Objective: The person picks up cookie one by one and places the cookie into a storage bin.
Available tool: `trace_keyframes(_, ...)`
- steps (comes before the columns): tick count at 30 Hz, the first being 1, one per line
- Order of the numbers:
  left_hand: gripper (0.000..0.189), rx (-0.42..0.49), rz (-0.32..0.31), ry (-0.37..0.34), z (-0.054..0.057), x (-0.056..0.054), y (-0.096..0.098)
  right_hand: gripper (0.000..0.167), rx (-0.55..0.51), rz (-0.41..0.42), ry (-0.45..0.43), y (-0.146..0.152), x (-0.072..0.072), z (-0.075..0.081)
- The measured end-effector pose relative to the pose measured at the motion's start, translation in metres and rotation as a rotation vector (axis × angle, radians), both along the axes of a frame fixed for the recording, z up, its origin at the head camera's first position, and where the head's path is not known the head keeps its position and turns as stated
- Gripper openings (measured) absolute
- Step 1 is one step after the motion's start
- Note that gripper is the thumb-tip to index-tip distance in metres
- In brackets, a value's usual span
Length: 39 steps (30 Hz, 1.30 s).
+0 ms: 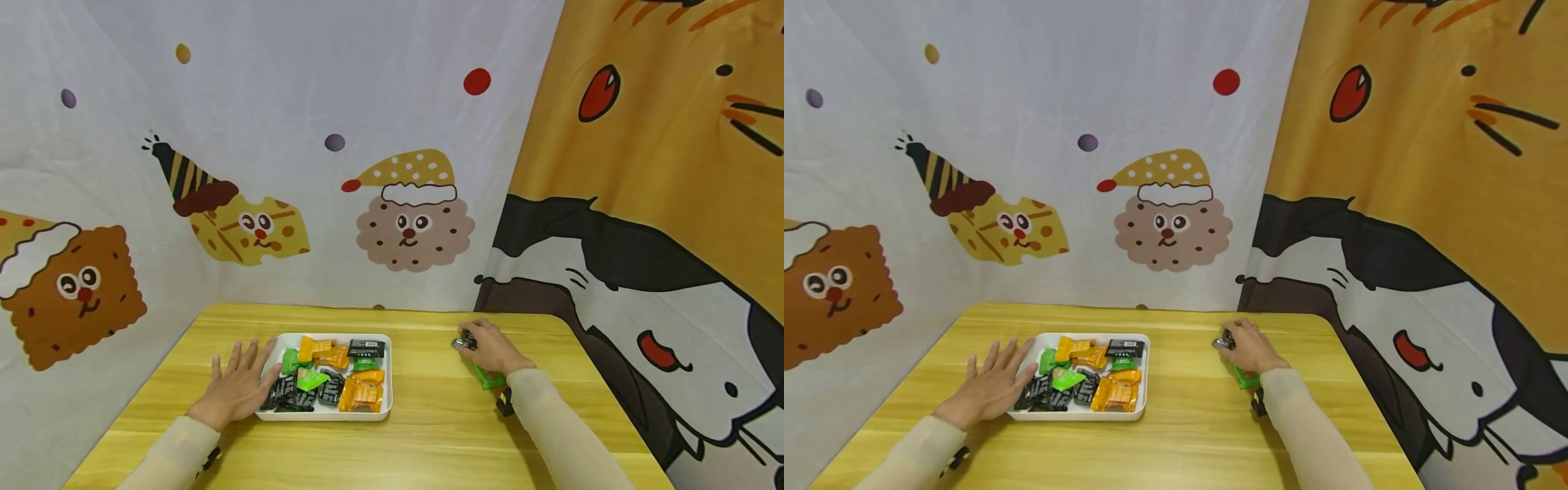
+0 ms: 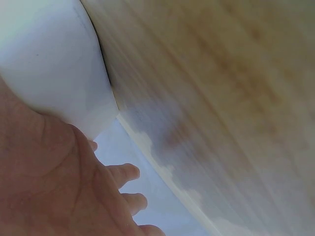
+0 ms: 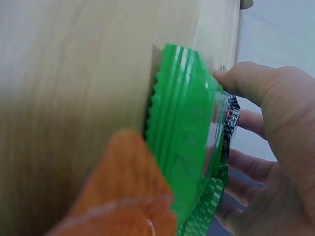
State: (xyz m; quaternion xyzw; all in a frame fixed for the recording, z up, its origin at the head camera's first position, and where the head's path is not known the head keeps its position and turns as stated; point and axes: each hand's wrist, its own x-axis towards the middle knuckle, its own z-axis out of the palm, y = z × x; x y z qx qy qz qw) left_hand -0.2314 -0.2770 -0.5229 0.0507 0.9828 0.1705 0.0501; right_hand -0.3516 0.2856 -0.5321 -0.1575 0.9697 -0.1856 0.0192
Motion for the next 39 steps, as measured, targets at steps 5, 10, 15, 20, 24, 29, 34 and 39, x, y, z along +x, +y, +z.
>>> trace_keyframes(5, 0.08, 0.003, 0.0, -0.003, -0.0005, -0.0006, -0.0004, 0.056, -0.02, 0.012, -0.003, -0.0031, 0.0009, 0.0021)
trace_keyframes(10, 0.08, 0.005, 0.0, -0.007, -0.001, -0.0011, -0.001, 0.042, -0.031, 0.027, 0.006, -0.0063, 0.0018, 0.003)
trace_keyframes(15, 0.08, 0.004, -0.002, -0.011, -0.0013, -0.0016, -0.0015, 0.036, -0.04, 0.032, 0.007, -0.0076, 0.0017, 0.0012)
trace_keyframes(20, 0.079, 0.004, -0.003, -0.009, -0.0009, -0.0015, -0.0013, 0.027, -0.043, 0.033, 0.017, -0.0083, 0.0001, -0.0007)
trace_keyframes(24, 0.079, 0.008, -0.003, -0.005, -0.0008, -0.0012, -0.0008, 0.023, -0.063, 0.032, 0.034, -0.009, -0.0014, -0.0007)
trace_keyframes(29, 0.078, 0.003, 0.0, 0.006, -0.001, -0.001, -0.0003, 0.019, -0.079, 0.044, 0.056, -0.0095, -0.0026, -0.0013)
trace_keyframes(34, 0.078, 0.006, -0.001, 0.007, -0.0011, -0.001, -0.0003, 0.015, -0.103, 0.046, 0.041, -0.0093, -0.0028, -0.0015)
trace_keyframes(39, 0.078, 0.002, -0.002, 0.0, -0.0014, -0.001, -0.0009, 0.012, -0.116, 0.061, 0.043, -0.0091, -0.0033, -0.0008)
